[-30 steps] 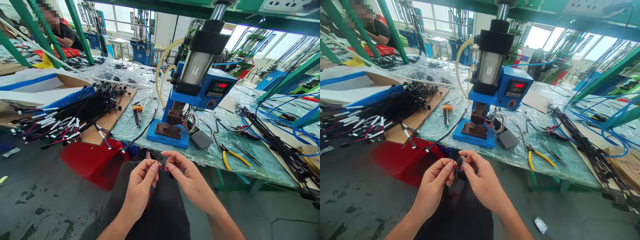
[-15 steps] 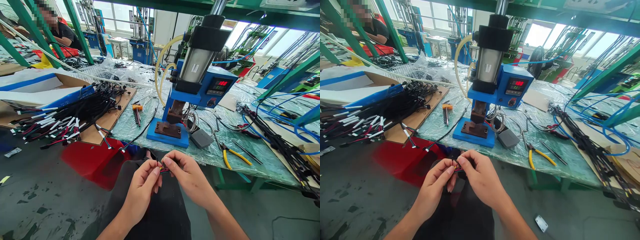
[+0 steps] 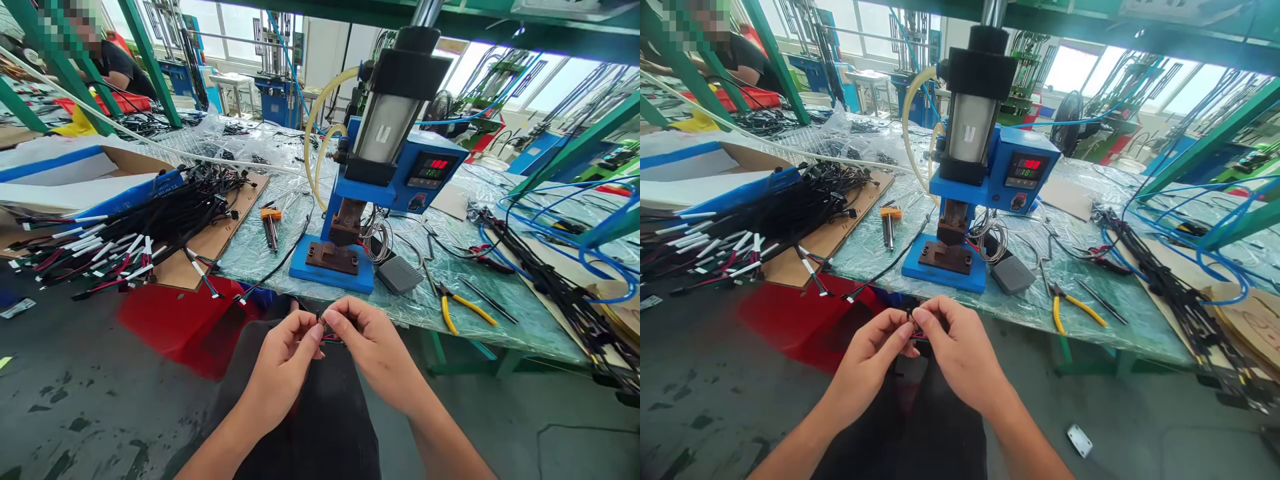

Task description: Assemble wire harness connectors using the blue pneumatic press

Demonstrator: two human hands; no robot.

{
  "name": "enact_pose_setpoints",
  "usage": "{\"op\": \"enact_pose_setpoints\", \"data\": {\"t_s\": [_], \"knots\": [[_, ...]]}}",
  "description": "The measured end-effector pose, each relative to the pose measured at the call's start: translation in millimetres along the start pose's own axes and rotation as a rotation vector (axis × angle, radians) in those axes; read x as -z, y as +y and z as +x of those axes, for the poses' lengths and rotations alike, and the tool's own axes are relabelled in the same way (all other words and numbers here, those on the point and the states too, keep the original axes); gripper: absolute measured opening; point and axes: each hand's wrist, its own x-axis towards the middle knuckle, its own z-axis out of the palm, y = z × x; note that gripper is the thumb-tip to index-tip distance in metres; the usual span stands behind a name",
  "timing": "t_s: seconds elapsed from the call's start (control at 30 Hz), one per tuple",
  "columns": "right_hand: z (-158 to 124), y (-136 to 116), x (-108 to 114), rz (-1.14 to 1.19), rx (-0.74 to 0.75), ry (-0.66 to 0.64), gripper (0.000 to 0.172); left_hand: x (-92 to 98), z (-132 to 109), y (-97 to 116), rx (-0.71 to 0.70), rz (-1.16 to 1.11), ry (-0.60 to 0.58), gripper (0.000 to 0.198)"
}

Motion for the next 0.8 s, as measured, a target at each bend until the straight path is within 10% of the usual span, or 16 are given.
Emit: {"op": "enact_pose_setpoints", "data": {"t_s": [0.8], "knots": [[-1.1,6.9,-1.7,0.039,-0.021,0.062,0.029,2.0,7.4,-1.1,0.130,-0.216,-0.083,0.023]]}}
